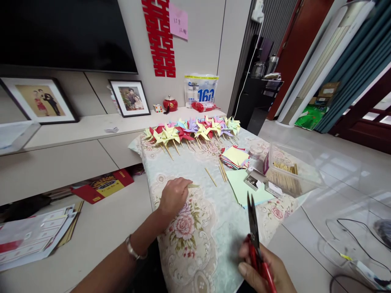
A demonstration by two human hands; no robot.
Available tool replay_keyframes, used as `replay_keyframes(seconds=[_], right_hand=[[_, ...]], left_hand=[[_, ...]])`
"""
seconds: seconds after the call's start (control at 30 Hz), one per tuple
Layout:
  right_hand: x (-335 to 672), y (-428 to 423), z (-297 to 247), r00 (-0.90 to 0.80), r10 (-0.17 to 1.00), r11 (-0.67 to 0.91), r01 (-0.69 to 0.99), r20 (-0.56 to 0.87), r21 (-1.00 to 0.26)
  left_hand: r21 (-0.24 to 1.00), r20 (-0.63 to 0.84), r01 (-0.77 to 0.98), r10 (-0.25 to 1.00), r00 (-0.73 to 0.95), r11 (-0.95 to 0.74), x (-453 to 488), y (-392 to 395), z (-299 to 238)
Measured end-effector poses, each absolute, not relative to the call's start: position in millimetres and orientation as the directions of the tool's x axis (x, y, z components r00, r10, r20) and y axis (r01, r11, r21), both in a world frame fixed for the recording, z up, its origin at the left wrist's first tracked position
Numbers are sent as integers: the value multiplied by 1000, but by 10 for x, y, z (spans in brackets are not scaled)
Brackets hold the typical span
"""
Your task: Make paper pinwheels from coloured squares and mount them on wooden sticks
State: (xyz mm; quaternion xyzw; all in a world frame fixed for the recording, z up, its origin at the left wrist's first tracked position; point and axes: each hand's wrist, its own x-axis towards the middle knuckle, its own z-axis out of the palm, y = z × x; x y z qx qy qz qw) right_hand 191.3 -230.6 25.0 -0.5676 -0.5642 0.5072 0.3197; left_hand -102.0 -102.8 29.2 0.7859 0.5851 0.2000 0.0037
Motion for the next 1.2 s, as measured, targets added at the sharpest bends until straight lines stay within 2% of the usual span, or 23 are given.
replay_keyframes(seconds=[0.03,0.07,0.1,0.13,0.2,0.27,0.33,0.43,0.67,0.93,1.1,1.2], right_hand=[[1860,-2284,246,-117,967,-185,277,-224,-943],[1797,-2255,246,-91,968,-212,215,-235,-953],[1725,-2221,250,-80,969,-221,143,-234,-965],[1646,-2184,260,-70,975,-206,92,-212,-974],[1480,-2116,295,-31,986,-162,66,-164,-985],[1323,-2072,346,-21,991,-130,78,-132,-988],[1187,-2057,404,-51,992,-113,50,-116,-992],[1035,-2074,468,-79,989,-123,13,-124,-992],[917,-2119,459,34,995,-93,77,-90,-993],[910,-2113,496,-39,995,-89,44,-90,-995],[1229,-2225,498,-192,967,-169,-2,-165,-986],[1569,-2353,483,-458,877,-140,43,-144,-989]], left_hand=[[515,310,828,949,63,-223,-1012,-1136,316],[764,228,632,971,-78,-128,-999,-1256,341],[924,74,383,987,-146,-12,-981,-1379,365],[987,-92,120,984,-153,110,-959,-1500,385],[919,-312,-272,948,-58,286,-910,-1709,408],[836,-389,-434,920,-39,335,-863,-1852,412],[813,-406,-474,913,-46,338,-823,-1932,408],[835,-386,-438,922,-35,333,-779,-1986,408],[834,-370,-410,926,78,368,-723,-2106,418],[827,-356,-422,927,120,372,-754,-2125,359],[790,-377,-483,920,103,378,-883,-2080,393],[783,-377,-497,921,99,374,-1006,-2048,411]])
